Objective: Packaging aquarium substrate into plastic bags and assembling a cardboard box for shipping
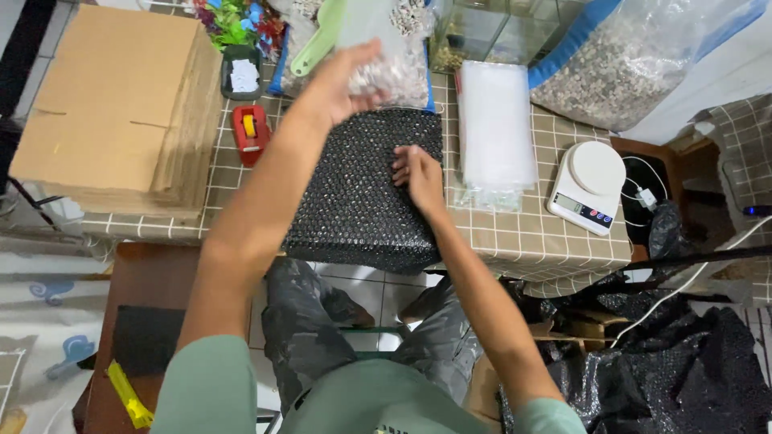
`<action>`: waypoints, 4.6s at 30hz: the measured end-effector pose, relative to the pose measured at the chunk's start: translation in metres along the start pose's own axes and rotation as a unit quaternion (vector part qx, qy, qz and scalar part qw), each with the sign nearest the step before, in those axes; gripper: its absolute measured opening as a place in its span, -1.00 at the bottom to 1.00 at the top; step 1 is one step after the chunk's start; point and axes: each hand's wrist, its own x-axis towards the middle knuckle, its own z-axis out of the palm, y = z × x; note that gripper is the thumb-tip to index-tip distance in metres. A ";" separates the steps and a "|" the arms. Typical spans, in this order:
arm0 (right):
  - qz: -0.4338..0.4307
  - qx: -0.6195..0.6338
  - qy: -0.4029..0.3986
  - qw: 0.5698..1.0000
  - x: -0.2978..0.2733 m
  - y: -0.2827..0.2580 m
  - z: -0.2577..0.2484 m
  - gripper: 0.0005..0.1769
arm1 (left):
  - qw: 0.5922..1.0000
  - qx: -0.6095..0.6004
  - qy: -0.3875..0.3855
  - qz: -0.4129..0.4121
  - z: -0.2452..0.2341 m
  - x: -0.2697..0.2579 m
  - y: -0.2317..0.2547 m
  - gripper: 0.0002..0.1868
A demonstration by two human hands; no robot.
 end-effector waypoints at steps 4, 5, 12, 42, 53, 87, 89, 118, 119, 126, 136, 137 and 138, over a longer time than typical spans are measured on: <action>-0.069 -0.059 0.022 0.996 -0.010 0.015 0.002 -0.55 | 0.998 -0.046 0.051 -0.011 -0.006 0.051 0.018 -0.47; -0.067 -0.060 0.024 0.996 -0.011 0.019 0.002 -0.55 | 0.998 -0.046 0.049 -0.013 -0.011 0.066 0.018 -0.47; -0.068 -0.047 0.036 0.996 -0.013 0.012 0.002 -0.66 | 0.986 -0.165 -0.015 -0.007 -0.051 0.170 0.006 -0.50; 0.094 0.188 -0.031 0.977 0.012 -0.043 -0.019 -0.24 | 0.930 0.183 -0.047 0.314 -0.018 0.013 -0.034 -0.49; -0.193 -0.047 0.099 0.975 -0.013 -0.179 -0.030 -0.49 | 0.876 0.287 -0.040 0.385 -0.008 -0.029 -0.155 -0.48; -0.156 -0.357 -0.078 0.918 -0.039 -0.187 -0.041 -0.81 | 0.825 0.413 0.072 0.379 0.004 -0.085 -0.056 -0.70; -0.143 -0.390 -0.110 0.903 -0.030 -0.191 -0.044 -0.79 | 0.823 0.431 0.086 0.361 0.009 -0.093 -0.054 -0.68; 0.075 -0.453 -0.174 0.871 -0.011 -0.249 -0.054 -0.65 | 0.813 0.512 0.041 0.273 -0.011 -0.036 -0.020 -0.69; 0.075 -0.453 -0.175 0.871 -0.009 -0.243 -0.055 -0.65 | 0.813 0.513 0.042 0.273 -0.011 -0.032 -0.022 -0.69; 0.012 -0.169 -0.144 0.975 -0.002 -0.189 -0.075 -0.87 | 0.833 0.464 0.064 0.295 -0.005 -0.028 -0.024 -0.60; -0.221 -0.055 -0.056 0.972 -0.035 -0.059 -0.015 -0.60 | 0.865 0.219 0.028 0.450 -0.029 -0.040 -0.126 -0.13; -0.219 -0.055 -0.055 0.973 -0.032 -0.052 -0.010 -0.60 | 0.866 0.219 0.026 0.449 -0.030 -0.035 -0.139 -0.13; -0.226 -0.062 0.031 0.972 -0.030 -0.045 -0.005 -0.84 | 0.841 0.248 0.002 0.481 -0.032 -0.029 -0.152 -0.16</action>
